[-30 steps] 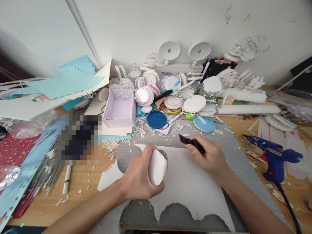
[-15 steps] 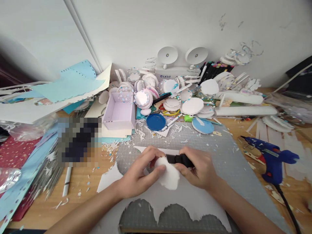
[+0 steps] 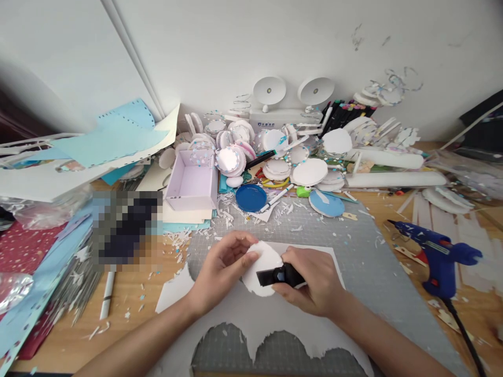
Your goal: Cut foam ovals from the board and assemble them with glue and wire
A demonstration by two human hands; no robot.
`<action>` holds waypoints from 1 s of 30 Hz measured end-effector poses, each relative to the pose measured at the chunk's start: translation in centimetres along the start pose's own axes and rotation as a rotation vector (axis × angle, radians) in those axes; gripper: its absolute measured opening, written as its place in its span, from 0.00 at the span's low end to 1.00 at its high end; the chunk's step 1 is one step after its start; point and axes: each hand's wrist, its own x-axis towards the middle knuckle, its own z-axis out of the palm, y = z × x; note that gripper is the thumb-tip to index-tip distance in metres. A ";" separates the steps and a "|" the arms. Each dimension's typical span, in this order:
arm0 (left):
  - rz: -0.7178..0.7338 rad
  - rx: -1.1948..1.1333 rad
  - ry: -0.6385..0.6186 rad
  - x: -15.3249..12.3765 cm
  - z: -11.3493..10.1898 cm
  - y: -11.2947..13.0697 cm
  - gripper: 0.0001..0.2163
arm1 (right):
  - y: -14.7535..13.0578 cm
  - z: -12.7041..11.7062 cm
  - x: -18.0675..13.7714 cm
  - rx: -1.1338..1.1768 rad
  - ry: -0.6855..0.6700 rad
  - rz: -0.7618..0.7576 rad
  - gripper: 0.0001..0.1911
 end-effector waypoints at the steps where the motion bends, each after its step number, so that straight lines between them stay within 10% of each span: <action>1: 0.012 0.037 -0.009 -0.1 -0.1 0.1 0.09 | 0.0 0.0 0.0 -0.004 -0.002 -0.003 0.17; 9: 0.181 0.229 -0.289 -0.8 0.2 0.2 0.20 | -0.4 0.3 0.2 0.016 -0.025 0.001 0.17; 20: 0.415 0.730 -0.065 -0.5 -0.4 -0.5 0.11 | 0.3 -0.2 0.2 -0.064 0.124 0.192 0.13; 25: 0.411 0.993 -0.346 -0.9 0.7 -0.5 0.37 | 0.6 -0.4 0.0 -0.082 0.166 0.277 0.11; 30: 0.402 1.031 -0.408 -0.8 0.7 -0.7 0.30 | 0.7 -0.3 0.0 -0.093 0.166 0.290 0.11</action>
